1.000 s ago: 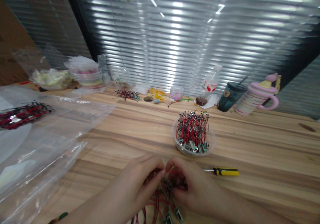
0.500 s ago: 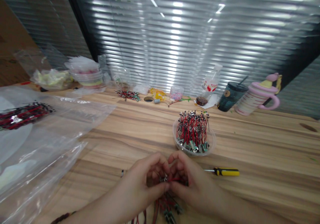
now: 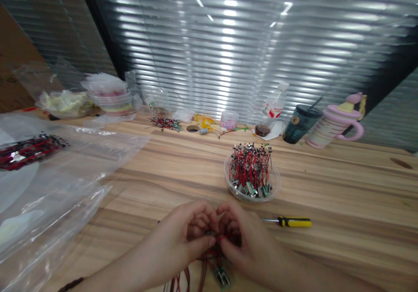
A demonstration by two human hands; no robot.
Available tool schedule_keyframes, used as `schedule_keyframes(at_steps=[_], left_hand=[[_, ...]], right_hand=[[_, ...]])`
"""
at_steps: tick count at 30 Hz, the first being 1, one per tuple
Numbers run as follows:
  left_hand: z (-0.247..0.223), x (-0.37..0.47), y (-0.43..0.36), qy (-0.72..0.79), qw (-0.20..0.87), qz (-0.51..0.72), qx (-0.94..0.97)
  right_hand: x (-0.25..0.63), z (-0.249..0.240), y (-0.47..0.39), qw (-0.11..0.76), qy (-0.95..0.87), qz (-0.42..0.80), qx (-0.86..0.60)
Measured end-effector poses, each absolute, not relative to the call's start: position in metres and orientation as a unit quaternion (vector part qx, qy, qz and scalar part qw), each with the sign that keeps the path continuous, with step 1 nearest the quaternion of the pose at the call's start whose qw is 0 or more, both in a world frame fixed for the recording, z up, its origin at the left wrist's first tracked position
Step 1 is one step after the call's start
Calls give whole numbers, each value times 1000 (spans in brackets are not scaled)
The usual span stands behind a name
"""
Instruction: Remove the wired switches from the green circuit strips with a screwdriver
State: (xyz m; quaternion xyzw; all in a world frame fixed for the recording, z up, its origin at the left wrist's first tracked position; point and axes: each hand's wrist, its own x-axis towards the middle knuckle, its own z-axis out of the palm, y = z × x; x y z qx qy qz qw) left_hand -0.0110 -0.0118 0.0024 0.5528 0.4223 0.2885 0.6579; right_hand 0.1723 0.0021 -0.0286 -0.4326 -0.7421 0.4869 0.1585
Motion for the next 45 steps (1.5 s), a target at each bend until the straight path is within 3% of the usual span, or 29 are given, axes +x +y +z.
schedule_keyframes(at_steps=[8, 13, 20, 26, 30, 39, 45], left_hand=[[2, -13, -13, 443, 590, 248, 629], [2, -18, -19, 482, 539, 171, 669], [11, -17, -20, 486, 449, 163, 732], [27, -28, -15, 483, 518, 184, 682], [33, -35, -4, 474, 579, 208, 630], [37, -41, 8, 516, 605, 275, 541], [37, -39, 9, 520, 616, 306, 506]], right_hand=[[177, -26, 4, 143, -752, 453, -458], [182, 0, 5, 131, -745, 421, -501], [179, 29, 12, 36, -629, 600, -493], [180, 29, 2, 112, -687, 522, -492], [191, 29, 3, 60, -760, 466, -449], [213, 45, 11, 3, -807, 413, -422], [222, 45, 10, 97, -821, 338, -450]])
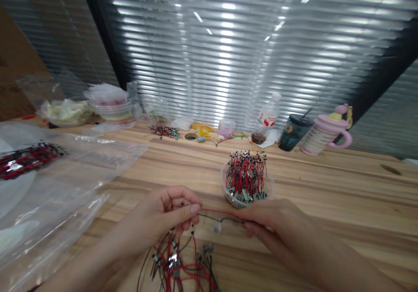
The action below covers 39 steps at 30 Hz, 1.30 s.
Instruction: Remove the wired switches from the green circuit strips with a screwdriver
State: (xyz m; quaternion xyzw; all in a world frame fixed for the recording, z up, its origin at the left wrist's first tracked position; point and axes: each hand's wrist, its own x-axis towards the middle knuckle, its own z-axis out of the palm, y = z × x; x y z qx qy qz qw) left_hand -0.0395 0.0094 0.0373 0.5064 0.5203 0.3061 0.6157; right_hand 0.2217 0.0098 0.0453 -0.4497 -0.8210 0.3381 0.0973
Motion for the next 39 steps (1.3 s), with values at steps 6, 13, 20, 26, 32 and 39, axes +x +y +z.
schedule_keyframes(at_steps=[6, 13, 20, 26, 32, 39], left_hand=[[27, -35, 11, 519, 589, 283, 550], [17, -31, 2, 534, 419, 311, 666], [21, -28, 2, 548, 436, 335, 631], [15, -34, -1, 531, 306, 403, 680], [9, -32, -9, 480, 262, 359, 756], [17, -25, -4, 499, 451, 354, 650]], right_hand=[[216, 59, 8, 19, -811, 327, -485], [213, 51, 10, 58, -809, 331, -482], [211, 56, 10, 51, -789, 340, -509], [207, 64, 12, 35, -747, 413, -519], [202, 63, 11, 18, -745, 440, -502], [198, 61, 6, 13, -748, 440, -496]])
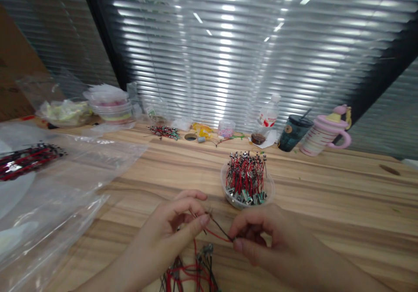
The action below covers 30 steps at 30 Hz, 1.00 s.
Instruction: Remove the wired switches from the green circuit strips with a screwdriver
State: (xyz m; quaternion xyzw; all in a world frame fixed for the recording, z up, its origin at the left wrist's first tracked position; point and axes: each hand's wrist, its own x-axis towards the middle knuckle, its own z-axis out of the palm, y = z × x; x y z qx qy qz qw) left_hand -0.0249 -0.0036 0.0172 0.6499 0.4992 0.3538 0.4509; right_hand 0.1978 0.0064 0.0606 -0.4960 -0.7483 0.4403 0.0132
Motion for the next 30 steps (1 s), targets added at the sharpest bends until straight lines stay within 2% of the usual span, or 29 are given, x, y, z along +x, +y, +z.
schedule_keyframes(at_steps=[7, 13, 17, 23, 30], left_hand=[[18, -22, -5, 500, 477, 340, 638], [25, -23, -4, 532, 505, 326, 596], [23, -26, -2, 522, 479, 319, 629], [17, -32, -5, 509, 411, 281, 703], [15, -33, -8, 512, 415, 267, 703]], right_hand=[[192, 52, 2, 25, -743, 464, -481], [192, 50, 3, 67, -753, 445, -481], [194, 43, 1, 119, -774, 415, -462], [195, 34, -1, 134, -765, 395, -492], [197, 29, 7, 106, -781, 381, -483]])
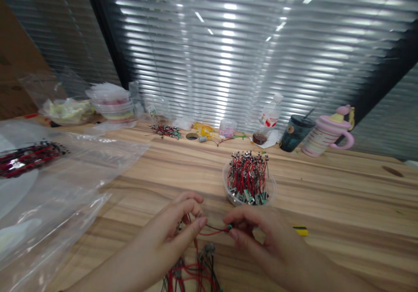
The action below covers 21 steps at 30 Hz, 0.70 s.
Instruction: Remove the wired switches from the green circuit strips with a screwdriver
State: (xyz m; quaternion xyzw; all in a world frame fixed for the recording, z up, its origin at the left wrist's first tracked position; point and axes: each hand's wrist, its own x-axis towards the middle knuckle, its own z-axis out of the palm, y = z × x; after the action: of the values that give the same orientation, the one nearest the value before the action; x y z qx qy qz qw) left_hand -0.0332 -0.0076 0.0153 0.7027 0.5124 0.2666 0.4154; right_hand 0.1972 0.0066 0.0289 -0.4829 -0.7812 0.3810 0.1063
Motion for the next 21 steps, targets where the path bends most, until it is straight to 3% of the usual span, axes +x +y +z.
schedule_keyframes(at_steps=[5, 11, 21], left_hand=[[13, -33, -10, 507, 322, 267, 753], [11, -25, -12, 391, 40, 343, 853], [9, -29, -8, 362, 2, 318, 876]], right_hand=[[197, 27, 10, 103, -763, 410, -489], [196, 18, 10, 106, -753, 432, -484], [197, 30, 19, 35, -694, 561, -451]])
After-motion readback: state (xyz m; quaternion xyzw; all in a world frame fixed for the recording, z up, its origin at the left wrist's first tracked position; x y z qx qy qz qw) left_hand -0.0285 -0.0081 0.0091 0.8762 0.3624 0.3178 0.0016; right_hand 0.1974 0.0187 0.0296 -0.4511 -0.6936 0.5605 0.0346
